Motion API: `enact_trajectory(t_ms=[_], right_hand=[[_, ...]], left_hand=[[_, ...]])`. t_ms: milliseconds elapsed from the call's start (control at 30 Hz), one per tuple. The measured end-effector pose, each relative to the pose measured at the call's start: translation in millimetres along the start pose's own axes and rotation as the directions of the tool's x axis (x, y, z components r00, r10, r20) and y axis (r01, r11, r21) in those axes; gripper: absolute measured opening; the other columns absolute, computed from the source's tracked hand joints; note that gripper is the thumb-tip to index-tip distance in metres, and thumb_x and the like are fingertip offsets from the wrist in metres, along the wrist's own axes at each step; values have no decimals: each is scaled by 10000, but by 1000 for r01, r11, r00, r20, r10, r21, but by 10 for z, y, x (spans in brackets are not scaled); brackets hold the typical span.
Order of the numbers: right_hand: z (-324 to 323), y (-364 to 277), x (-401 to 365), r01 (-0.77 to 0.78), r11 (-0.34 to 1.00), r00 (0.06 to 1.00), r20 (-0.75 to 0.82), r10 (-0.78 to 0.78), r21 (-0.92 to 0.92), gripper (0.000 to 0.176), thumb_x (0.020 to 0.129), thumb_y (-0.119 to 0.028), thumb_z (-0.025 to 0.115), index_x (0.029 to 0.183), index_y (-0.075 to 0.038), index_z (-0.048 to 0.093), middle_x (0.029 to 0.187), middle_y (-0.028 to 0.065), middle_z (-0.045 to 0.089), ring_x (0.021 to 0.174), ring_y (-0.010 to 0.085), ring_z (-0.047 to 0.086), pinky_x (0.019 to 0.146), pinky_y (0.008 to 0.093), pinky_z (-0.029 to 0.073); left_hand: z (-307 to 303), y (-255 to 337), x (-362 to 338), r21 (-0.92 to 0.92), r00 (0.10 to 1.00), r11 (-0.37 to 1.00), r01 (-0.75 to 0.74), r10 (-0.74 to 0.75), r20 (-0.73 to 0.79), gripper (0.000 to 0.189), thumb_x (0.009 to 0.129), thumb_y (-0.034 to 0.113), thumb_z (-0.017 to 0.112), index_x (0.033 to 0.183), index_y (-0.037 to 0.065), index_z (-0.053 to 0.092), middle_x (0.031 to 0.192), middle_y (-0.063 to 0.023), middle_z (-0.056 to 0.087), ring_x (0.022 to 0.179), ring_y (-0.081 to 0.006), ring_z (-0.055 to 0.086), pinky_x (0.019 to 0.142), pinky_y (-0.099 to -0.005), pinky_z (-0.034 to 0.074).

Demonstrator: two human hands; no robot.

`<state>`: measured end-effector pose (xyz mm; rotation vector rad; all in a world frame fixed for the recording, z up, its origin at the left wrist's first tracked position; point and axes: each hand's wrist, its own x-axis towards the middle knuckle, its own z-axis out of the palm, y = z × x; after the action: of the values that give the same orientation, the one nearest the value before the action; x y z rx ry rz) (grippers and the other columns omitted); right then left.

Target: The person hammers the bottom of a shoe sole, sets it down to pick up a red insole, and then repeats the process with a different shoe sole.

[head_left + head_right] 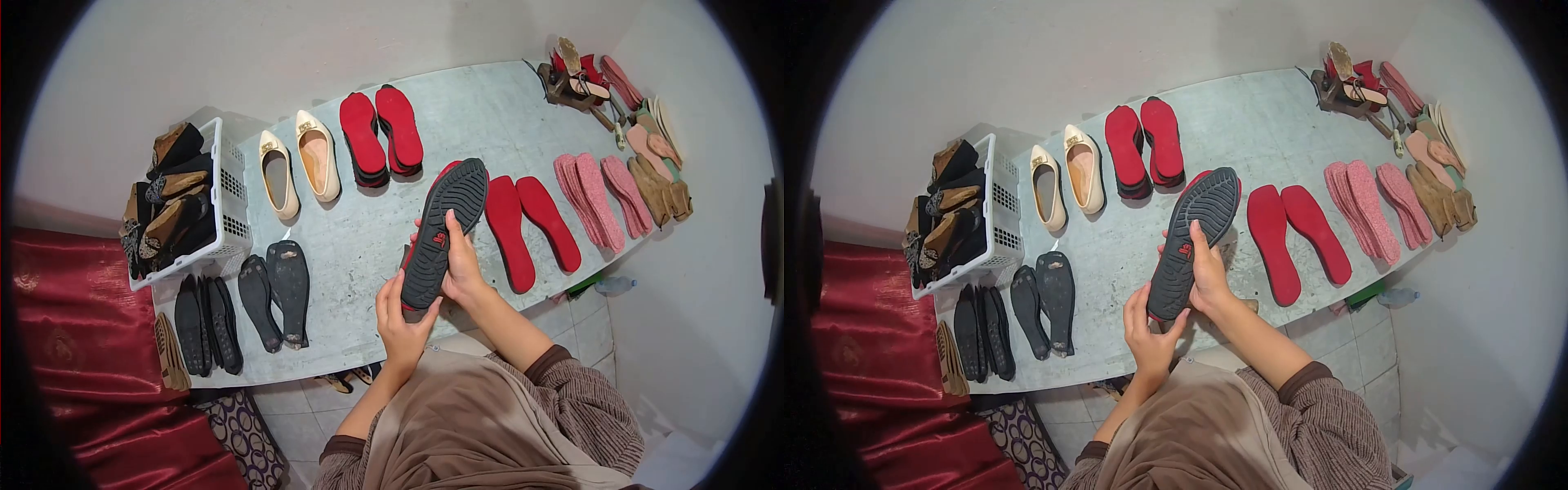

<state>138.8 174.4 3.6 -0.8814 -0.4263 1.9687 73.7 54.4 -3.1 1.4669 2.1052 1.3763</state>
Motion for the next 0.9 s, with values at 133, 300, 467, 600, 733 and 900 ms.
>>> enact_trajectory(t_ms=[133, 300, 467, 600, 733, 900], right_hand=[[-25, -1, 40, -91, 991, 996, 5, 91, 101, 465, 866, -445, 527, 1054, -23, 476, 946, 107, 582, 785, 192, 602, 668, 355, 554], [9, -13, 8, -69, 991, 998, 16, 67, 116, 463, 854, -425, 561, 1071, -29, 456, 946, 103, 571, 770, 190, 599, 677, 352, 558], [38, -3, -18, 40, 997, 999, -8, -40, 67, 412, 873, -379, 550, 1055, -18, 470, 923, 110, 579, 732, 184, 602, 625, 339, 555], [-13, -95, -55, 66, 995, 993, 107, -57, -79, 437, 870, -369, 555, 1073, 0, 441, 945, 133, 580, 731, 193, 613, 618, 350, 565], [-27, -61, -130, 131, 946, 970, 234, -61, -298, 419, 864, -341, 573, 1047, 24, 481, 922, 143, 606, 693, 199, 624, 598, 325, 552], [32, -38, -123, 40, 929, 961, 267, 64, -368, 299, 858, -203, 600, 1024, 28, 511, 905, 136, 618, 754, 188, 631, 607, 304, 542]], left_hand=[[20, -52, 1, -94, 999, 994, 48, -49, -10, 681, 608, 108, 789, 1211, -2, 490, 1121, -166, 496, 1014, -282, 537, 812, -390, 478], [5, 1, -14, -275, 985, 946, 171, -170, 27, 644, 609, 17, 764, 1186, -40, 483, 1111, -145, 465, 1035, -225, 517, 803, -323, 535], [27, -48, -47, -419, 983, 889, 185, -163, 87, 611, 675, 8, 731, 1198, -33, 416, 1134, -138, 434, 1070, -219, 491, 864, -327, 495], [61, -82, -121, -788, 891, 428, 442, -308, 333, 511, 789, 36, 656, 1204, -10, 362, 1116, -127, 479, 1041, -179, 509, 884, -291, 443], [44, -185, -137, -669, 736, 323, 669, -410, 538, 383, 830, 61, 624, 1151, -3, 425, 1046, -92, 550, 965, -134, 544, 827, -244, 441], [31, -206, -139, -713, 763, 302, 632, -400, 507, 253, 845, 73, 610, 1057, 20, 482, 954, -68, 600, 901, -99, 553, 817, -242, 429]])
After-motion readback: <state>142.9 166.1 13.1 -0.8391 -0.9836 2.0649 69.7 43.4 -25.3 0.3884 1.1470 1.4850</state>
